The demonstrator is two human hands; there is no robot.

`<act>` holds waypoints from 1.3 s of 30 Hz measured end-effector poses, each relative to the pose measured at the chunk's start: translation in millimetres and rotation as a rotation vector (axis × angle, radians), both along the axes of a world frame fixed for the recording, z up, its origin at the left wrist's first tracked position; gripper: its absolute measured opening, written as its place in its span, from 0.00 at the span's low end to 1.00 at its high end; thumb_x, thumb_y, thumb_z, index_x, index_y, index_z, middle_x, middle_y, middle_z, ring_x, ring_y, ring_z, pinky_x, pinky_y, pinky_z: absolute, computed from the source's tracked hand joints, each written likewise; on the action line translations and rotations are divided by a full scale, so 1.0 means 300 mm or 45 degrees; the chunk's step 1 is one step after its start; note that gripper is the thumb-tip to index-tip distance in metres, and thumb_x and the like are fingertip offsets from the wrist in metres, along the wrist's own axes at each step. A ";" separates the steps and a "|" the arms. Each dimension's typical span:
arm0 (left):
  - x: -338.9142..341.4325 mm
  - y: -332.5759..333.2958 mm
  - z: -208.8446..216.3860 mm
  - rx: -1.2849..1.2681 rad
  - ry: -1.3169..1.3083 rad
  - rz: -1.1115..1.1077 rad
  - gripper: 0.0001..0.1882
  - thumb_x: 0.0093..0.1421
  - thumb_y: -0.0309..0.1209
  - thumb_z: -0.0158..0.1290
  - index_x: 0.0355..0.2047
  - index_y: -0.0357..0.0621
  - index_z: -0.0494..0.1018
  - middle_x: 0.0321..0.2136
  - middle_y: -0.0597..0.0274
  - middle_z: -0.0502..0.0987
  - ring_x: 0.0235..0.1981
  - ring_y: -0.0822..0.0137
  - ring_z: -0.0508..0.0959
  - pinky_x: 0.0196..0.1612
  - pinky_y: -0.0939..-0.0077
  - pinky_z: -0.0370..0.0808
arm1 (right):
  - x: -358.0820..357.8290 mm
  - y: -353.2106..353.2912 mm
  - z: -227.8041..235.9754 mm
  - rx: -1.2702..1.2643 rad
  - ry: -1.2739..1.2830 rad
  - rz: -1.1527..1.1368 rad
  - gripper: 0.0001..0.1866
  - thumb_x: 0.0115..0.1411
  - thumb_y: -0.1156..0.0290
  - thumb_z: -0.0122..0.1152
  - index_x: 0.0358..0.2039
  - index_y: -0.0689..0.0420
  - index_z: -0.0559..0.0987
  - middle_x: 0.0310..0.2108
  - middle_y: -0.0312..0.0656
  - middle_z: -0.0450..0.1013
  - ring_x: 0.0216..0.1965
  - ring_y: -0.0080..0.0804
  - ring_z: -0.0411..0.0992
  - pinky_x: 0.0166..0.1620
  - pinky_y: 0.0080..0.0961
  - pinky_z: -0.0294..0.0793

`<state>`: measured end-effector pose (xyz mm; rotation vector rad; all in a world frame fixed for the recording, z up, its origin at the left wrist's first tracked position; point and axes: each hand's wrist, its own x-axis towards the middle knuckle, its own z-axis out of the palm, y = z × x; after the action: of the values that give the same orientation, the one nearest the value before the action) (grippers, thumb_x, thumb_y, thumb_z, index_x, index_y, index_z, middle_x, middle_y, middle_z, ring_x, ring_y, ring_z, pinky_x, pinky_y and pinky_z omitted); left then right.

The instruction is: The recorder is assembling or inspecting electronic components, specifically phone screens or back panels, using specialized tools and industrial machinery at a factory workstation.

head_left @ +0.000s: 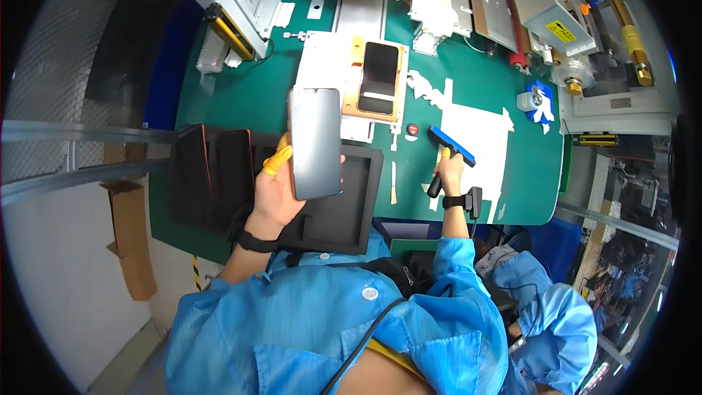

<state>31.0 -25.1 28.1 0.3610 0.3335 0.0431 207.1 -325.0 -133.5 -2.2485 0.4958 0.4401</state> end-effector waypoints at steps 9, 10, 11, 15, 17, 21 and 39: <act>0.041 -0.077 0.016 0.072 0.005 -0.125 0.27 0.60 0.49 0.30 0.57 0.53 0.53 0.55 0.48 0.56 0.53 0.36 0.57 0.50 0.41 0.59 | 0.102 -0.331 -0.223 0.128 -0.428 -0.214 0.16 0.58 0.62 0.44 0.34 0.66 0.64 0.16 0.45 0.67 0.09 0.30 0.64 0.13 0.26 0.64; 0.052 -0.085 0.018 0.060 -0.003 -0.133 0.27 0.60 0.49 0.29 0.57 0.54 0.53 0.55 0.48 0.56 0.53 0.36 0.57 0.50 0.41 0.59 | 0.015 -0.352 -0.406 0.008 -0.604 -0.183 0.18 0.58 0.61 0.45 0.39 0.66 0.63 0.19 0.48 0.68 0.09 0.30 0.64 0.12 0.24 0.63; 0.046 -0.102 0.029 0.039 0.003 -0.134 0.27 0.60 0.49 0.29 0.57 0.54 0.52 0.55 0.48 0.56 0.53 0.36 0.57 0.50 0.41 0.59 | -0.088 -0.383 -0.550 -0.120 -0.765 -0.139 0.21 0.58 0.60 0.45 0.43 0.66 0.62 0.22 0.51 0.69 0.08 0.30 0.64 0.11 0.23 0.63; 0.059 -0.104 0.031 0.017 -0.018 -0.141 0.27 0.61 0.50 0.28 0.57 0.54 0.51 0.55 0.48 0.55 0.53 0.37 0.57 0.50 0.41 0.59 | -0.173 -0.240 -0.336 -0.535 -1.065 0.093 0.24 0.58 0.59 0.46 0.46 0.67 0.62 0.31 0.60 0.68 0.24 0.41 0.72 0.30 0.33 0.71; 0.080 -0.104 0.029 -0.006 0.015 -0.183 0.27 0.61 0.49 0.27 0.58 0.53 0.50 0.55 0.48 0.56 0.53 0.37 0.58 0.50 0.41 0.59 | 0.033 -0.256 -0.197 -0.025 -0.400 -0.232 0.19 0.58 0.59 0.47 0.33 0.67 0.66 0.16 0.47 0.67 0.12 0.32 0.67 0.18 0.26 0.67; 0.031 -0.117 -0.028 0.345 0.240 -0.133 0.22 0.62 0.33 0.38 0.55 0.43 0.53 0.49 0.58 0.63 0.49 0.65 0.66 0.50 0.69 0.65 | 0.223 -0.364 -0.264 0.206 -0.383 -0.327 0.06 0.50 0.79 0.46 0.31 0.63 0.62 0.11 0.38 0.62 0.07 0.24 0.60 0.09 0.23 0.61; -0.229 -0.062 -0.130 2.617 -0.124 -1.034 0.29 0.50 0.34 0.54 0.53 0.46 0.60 0.46 0.45 0.65 0.46 0.57 0.67 0.44 0.67 0.66 | -0.352 0.357 0.222 -0.130 -1.051 0.332 0.27 0.52 0.68 0.54 0.49 0.68 0.60 0.48 0.60 0.59 0.51 0.56 0.55 0.53 0.43 0.53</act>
<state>-37.8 -43.7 -10.9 2.4927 -0.1077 -0.4371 101.5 -218.1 -66.9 -2.3524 -0.2102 -0.4044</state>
